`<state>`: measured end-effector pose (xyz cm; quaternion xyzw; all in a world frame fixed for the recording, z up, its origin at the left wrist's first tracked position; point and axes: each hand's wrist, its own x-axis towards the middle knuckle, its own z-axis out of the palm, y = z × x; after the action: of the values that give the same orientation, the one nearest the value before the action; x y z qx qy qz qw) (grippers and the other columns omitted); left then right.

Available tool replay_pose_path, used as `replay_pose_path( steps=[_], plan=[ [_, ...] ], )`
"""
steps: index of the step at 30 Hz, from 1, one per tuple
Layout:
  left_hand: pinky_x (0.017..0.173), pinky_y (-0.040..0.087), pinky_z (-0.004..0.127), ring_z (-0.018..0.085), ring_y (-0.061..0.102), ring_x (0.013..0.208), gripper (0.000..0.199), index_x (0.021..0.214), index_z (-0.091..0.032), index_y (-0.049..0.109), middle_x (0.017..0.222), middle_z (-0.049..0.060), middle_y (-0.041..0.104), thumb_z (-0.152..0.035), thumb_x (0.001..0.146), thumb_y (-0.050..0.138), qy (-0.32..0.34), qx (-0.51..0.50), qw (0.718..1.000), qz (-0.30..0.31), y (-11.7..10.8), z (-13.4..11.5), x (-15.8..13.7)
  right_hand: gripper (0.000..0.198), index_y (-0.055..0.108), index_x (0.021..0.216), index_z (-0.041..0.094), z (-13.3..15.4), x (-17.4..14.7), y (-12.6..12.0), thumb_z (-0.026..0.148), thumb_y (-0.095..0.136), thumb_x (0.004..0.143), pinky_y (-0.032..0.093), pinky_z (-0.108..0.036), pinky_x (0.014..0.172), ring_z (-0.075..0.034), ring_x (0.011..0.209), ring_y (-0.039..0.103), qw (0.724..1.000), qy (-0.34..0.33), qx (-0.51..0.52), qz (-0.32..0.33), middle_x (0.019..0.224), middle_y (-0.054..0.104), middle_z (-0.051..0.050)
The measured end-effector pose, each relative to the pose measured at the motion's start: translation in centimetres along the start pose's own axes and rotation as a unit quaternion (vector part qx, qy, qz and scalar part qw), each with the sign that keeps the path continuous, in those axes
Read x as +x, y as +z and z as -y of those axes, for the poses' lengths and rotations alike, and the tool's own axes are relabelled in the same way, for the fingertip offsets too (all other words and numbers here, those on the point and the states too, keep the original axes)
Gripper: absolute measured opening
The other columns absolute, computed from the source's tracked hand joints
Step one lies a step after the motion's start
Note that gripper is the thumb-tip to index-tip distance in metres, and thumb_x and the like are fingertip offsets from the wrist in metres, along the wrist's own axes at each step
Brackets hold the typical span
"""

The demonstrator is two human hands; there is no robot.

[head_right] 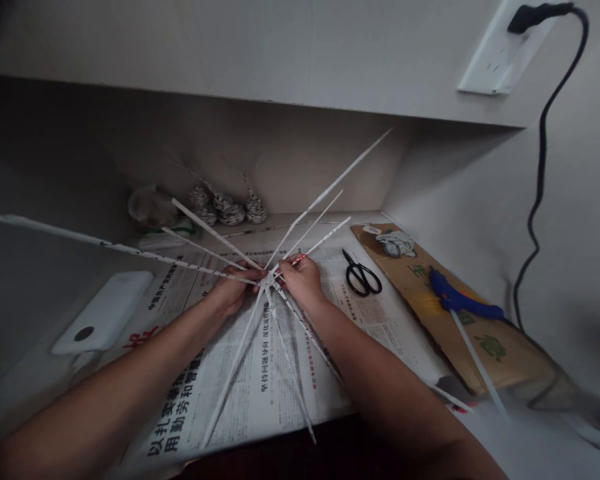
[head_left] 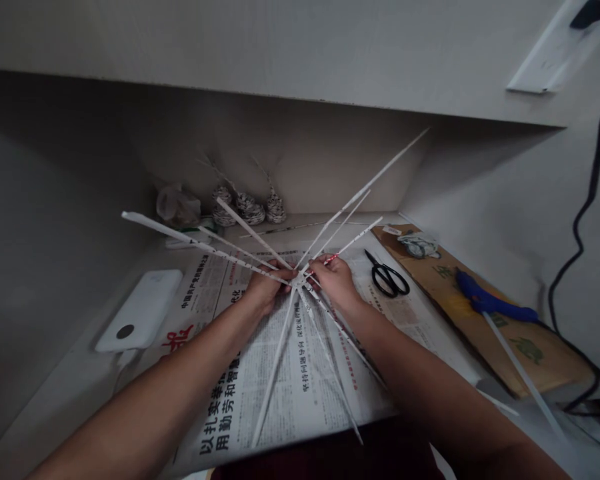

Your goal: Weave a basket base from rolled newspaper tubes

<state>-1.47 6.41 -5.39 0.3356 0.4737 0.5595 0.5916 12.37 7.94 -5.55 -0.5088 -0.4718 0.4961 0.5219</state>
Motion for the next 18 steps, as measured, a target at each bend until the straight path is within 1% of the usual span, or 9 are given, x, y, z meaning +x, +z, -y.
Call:
replay_pose_path(
  steps=[3,6,9,12,14,18],
  plan=[
    [0.037,0.032,0.019,0.008,0.048,0.039,0.021,0.066,-0.011,0.066,0.053,0.000,0.061,-0.014,0.047,0.074,0.009,0.001,1.000,0.003,0.0,0.2,0.1,0.022,0.053,0.068,0.021,0.0,-0.1,0.0,0.040,0.065,0.069,0.042,-0.023,0.040,-0.012,0.043,0.054,1.000,0.005,0.001,0.004,0.056,0.060,0.004],
    [0.037,0.032,0.020,0.008,0.047,0.040,0.022,0.065,-0.011,0.066,0.053,0.000,0.061,-0.014,0.045,0.075,0.008,0.003,1.000,-0.006,0.1,0.2,0.2,0.026,0.054,0.067,0.021,0.0,-0.3,-0.1,0.044,0.066,0.069,0.041,-0.022,0.040,-0.013,0.043,0.054,1.000,-0.006,-0.020,0.017,0.054,0.059,0.004],
    [0.037,0.032,0.020,0.008,0.048,0.040,0.021,0.064,-0.011,0.066,0.054,-0.001,0.060,-0.014,0.046,0.076,0.007,0.009,1.000,-0.024,0.1,0.3,0.3,0.028,0.054,0.065,0.021,-0.1,-0.6,-0.3,0.045,0.066,0.071,0.041,-0.022,0.044,-0.013,0.045,0.054,0.996,-0.058,-0.070,0.015,0.052,0.059,0.004],
    [0.037,0.033,0.020,0.008,0.048,0.040,0.021,0.064,-0.011,0.066,0.054,-0.001,0.060,-0.017,0.047,0.077,0.010,0.010,0.999,-0.031,0.2,0.3,0.3,0.031,0.057,0.062,0.020,-0.2,-0.9,-0.4,0.047,0.066,0.074,0.041,-0.022,0.048,-0.013,0.049,0.055,0.983,-0.123,-0.135,0.003,0.053,0.061,0.003],
    [0.037,0.033,0.020,0.008,0.047,0.038,0.021,0.064,-0.011,0.066,0.053,-0.001,0.060,-0.018,0.048,0.077,0.010,0.005,1.000,-0.028,0.2,0.3,0.2,0.030,0.062,0.066,0.019,-0.2,-0.9,-0.4,0.047,0.065,0.076,0.042,-0.022,0.049,-0.013,0.050,0.057,0.979,-0.138,-0.152,0.004,0.055,0.063,0.001],
    [0.036,0.030,0.019,0.007,0.044,0.037,0.020,0.062,-0.011,0.065,0.051,-0.002,0.058,-0.018,0.048,0.078,0.007,0.003,1.000,-0.013,0.2,0.1,0.2,0.028,0.072,0.080,0.018,-0.1,-1.1,-0.6,0.044,0.061,0.082,0.046,-0.024,0.055,-0.016,0.057,0.063,0.971,-0.146,-0.186,0.024,0.064,0.070,-0.002]
  ],
)
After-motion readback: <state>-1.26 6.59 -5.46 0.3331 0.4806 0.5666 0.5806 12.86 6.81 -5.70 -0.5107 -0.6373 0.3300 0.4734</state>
